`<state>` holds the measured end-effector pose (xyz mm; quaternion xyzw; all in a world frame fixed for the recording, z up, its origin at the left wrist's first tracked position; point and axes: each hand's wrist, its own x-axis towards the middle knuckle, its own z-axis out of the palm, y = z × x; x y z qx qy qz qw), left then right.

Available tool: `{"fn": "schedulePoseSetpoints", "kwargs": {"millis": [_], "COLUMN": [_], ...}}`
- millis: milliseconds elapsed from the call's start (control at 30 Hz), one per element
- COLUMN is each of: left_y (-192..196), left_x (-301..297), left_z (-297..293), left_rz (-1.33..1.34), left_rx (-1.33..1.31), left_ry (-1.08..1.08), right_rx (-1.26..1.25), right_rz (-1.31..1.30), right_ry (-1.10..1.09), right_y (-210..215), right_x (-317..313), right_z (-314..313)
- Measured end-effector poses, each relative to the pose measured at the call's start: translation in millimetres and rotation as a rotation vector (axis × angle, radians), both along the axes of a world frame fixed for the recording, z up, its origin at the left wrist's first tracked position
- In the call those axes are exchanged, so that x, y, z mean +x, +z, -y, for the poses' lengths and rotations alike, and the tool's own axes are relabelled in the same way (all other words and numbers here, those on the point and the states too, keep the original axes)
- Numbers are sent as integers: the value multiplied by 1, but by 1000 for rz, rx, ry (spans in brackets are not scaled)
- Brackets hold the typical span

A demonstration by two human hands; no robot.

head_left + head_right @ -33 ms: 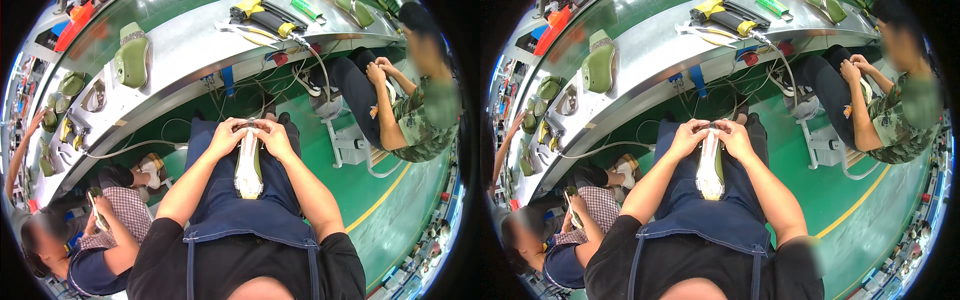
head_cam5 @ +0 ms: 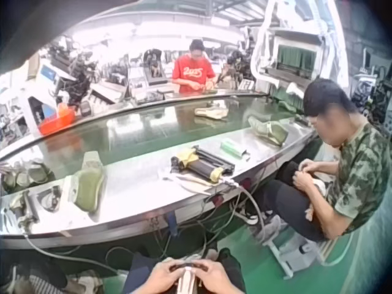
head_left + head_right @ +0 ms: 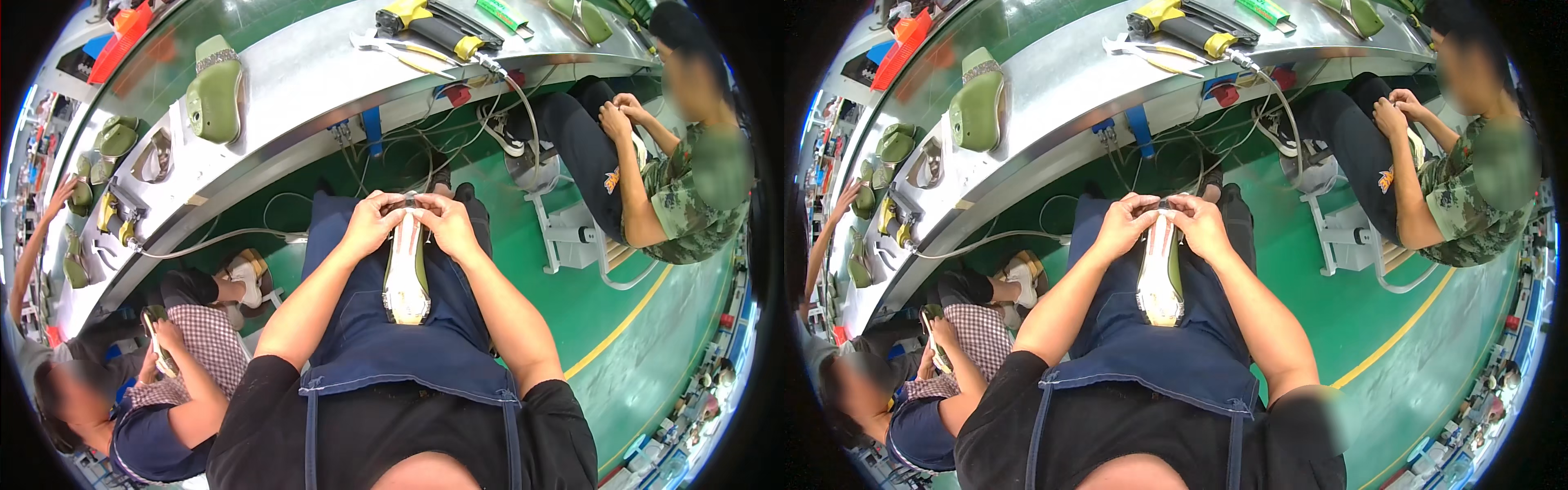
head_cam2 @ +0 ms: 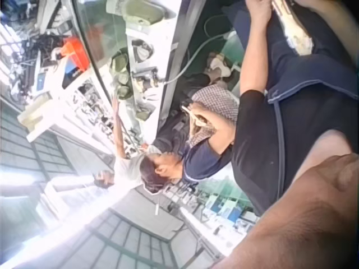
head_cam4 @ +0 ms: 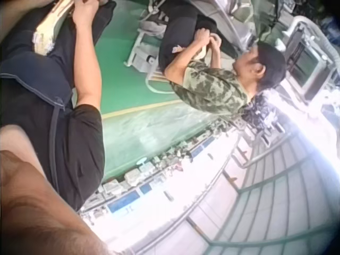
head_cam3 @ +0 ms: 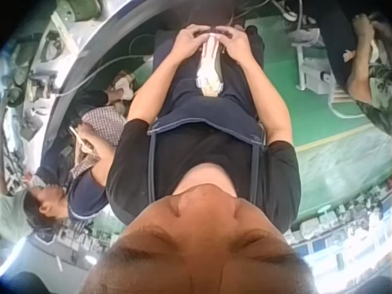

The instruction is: The person assembles green slipper sandals by attaching a metal strap to the sole using a pneumatic staple gun. They pick up a slipper, position the strap, and use the tool to secure it, repeating this process for multiple units on a factory assembly line.

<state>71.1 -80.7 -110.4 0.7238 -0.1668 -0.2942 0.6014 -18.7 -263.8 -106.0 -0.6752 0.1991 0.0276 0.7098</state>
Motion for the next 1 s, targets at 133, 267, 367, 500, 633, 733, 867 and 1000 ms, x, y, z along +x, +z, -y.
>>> {"fn": "schedulePoseSetpoints", "kwargs": {"millis": [133, 267, 367, 500, 633, 733, 867, 1000], "left_y": [-1, -5, -4, -2, -2, -1, 1, 9], "left_x": [-6, -7, -10, -13, -16, -17, -16, -9], "left_z": [-5, -7, -6, -8, -9, -8, -8, 0], "left_rz": [259, 337, 344, 369, 365, 350, 366, 374], "left_rx": [125, 122, 114, 99, 105, 110, 117, 203], "left_ry": [-20, 6, 15, 32, 48, 45, 63, 71], "right_rx": [-163, -307, -371, -420, -456, -441, -549, -617], "right_rz": [35, 66, 95, 128, 126, 101, 142, 169], "right_ry": [-19, -9, -15, -17, -8, -4, 40, 80], "right_y": [-2, 6, 9, 11, 10, 10, 14, 19], "right_x": [-3, -5, -6, -8, -7, -6, -6, -6], "right_z": [-3, -7, -9, -11, -11, -11, -9, -8]}}
